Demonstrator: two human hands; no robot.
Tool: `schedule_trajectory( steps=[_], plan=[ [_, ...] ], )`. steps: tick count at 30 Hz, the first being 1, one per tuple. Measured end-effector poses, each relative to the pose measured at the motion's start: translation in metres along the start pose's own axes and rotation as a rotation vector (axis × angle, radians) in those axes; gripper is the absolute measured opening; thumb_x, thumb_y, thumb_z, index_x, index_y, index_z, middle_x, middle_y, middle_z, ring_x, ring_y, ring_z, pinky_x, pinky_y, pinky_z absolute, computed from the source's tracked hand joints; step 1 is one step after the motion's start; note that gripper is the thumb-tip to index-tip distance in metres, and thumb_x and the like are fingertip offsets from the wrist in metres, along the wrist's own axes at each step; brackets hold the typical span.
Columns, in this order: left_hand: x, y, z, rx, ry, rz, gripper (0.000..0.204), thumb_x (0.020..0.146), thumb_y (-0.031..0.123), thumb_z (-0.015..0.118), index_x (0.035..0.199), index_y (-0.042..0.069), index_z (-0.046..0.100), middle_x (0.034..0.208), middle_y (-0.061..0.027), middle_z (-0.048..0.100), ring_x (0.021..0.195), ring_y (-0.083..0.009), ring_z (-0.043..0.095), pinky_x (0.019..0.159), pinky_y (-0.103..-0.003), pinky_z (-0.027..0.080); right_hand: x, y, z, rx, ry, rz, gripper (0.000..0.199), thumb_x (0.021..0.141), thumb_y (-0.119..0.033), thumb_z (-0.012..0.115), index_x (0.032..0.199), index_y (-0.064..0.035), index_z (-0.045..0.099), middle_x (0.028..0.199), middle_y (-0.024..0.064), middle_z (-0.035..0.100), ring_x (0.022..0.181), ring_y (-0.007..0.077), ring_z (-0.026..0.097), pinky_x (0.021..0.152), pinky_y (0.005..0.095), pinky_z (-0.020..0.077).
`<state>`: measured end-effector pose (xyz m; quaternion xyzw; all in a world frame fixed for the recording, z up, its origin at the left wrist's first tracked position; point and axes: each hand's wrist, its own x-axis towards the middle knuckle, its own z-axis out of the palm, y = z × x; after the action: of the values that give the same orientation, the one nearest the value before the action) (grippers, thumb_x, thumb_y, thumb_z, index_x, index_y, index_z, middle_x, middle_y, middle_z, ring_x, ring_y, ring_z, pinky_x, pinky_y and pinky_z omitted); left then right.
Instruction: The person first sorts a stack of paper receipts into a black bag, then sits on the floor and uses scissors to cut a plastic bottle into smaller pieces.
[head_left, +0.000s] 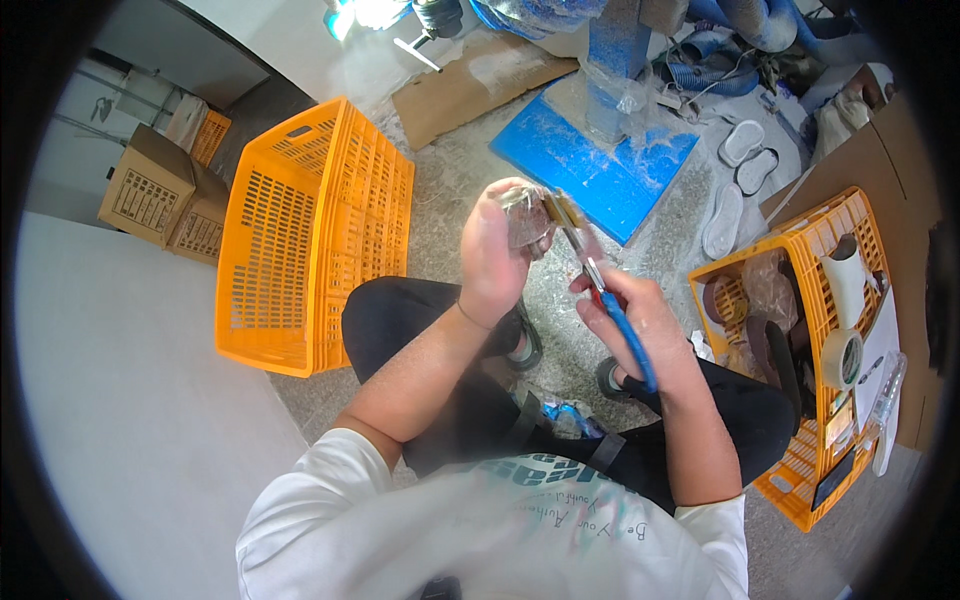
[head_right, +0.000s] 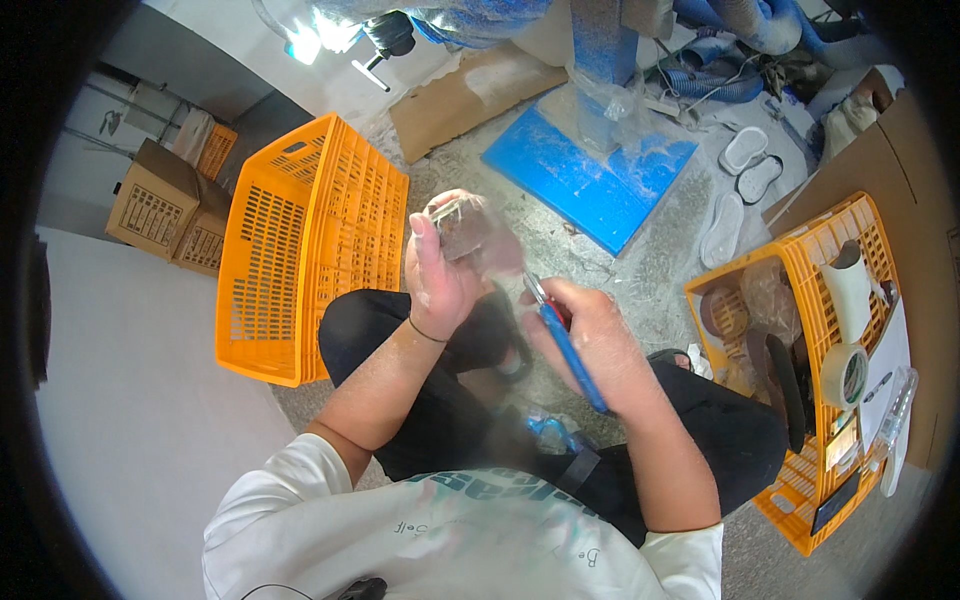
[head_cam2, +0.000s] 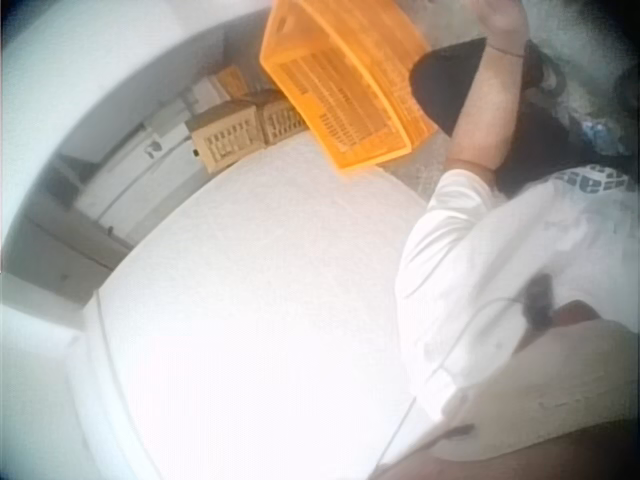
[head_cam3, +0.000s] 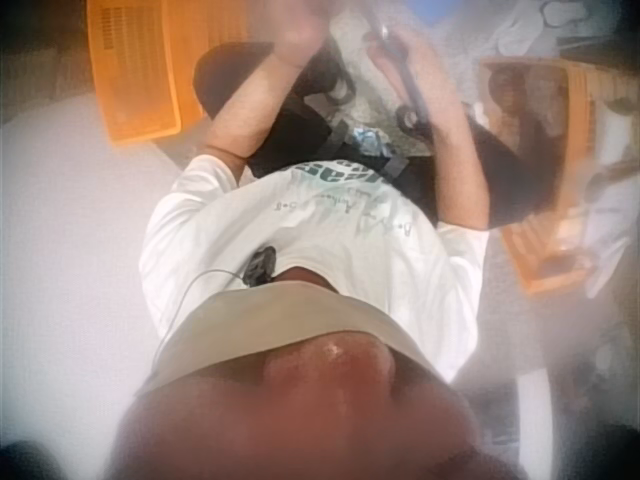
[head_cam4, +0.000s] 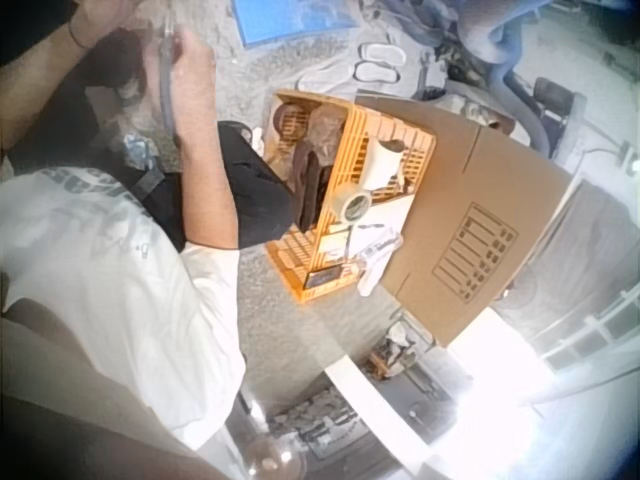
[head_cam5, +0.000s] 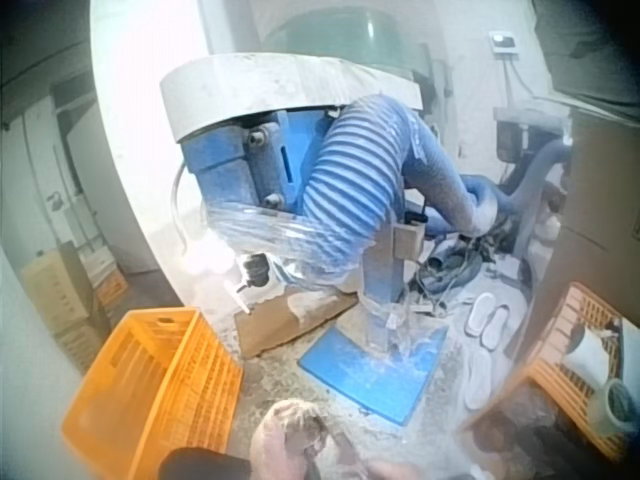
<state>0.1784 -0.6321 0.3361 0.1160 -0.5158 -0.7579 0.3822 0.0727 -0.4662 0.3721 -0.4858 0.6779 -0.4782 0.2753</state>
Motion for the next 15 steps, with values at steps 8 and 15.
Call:
schedule_trajectory(
  steps=[8, 15],
  plan=[
    [-0.007, -0.016, 0.000, -0.543, 0.024, -0.142, 0.068, 0.095, 0.061, 0.052, 0.129, 0.003, 0.059, 0.121, -0.0084, 0.064, 0.114, -0.0229, 0.057, 0.105, -0.040, 0.042, 0.001, 0.006, 0.029, -0.527, 0.334, -0.054, 0.041, 0.081, -0.011, 0.070, 0.119, -0.0060, 0.057, 0.095, 0.0164, 0.063, 0.083, 0.0385, 0.066, 0.069, 0.0474, 0.0538],
    [-0.004, -0.024, -0.004, -0.654, 0.203, -0.062, 0.050, 0.102, 0.053, 0.050, 0.116, 0.006, 0.063, 0.114, -0.0063, 0.063, 0.109, -0.0200, 0.055, 0.105, -0.035, 0.039, 0.001, 0.005, 0.037, -0.587, 0.326, -0.054, 0.046, 0.081, -0.013, 0.071, 0.124, -0.0037, 0.055, 0.096, 0.0163, 0.061, 0.087, 0.0361, 0.066, 0.066, 0.0460, 0.0542]
  ],
)
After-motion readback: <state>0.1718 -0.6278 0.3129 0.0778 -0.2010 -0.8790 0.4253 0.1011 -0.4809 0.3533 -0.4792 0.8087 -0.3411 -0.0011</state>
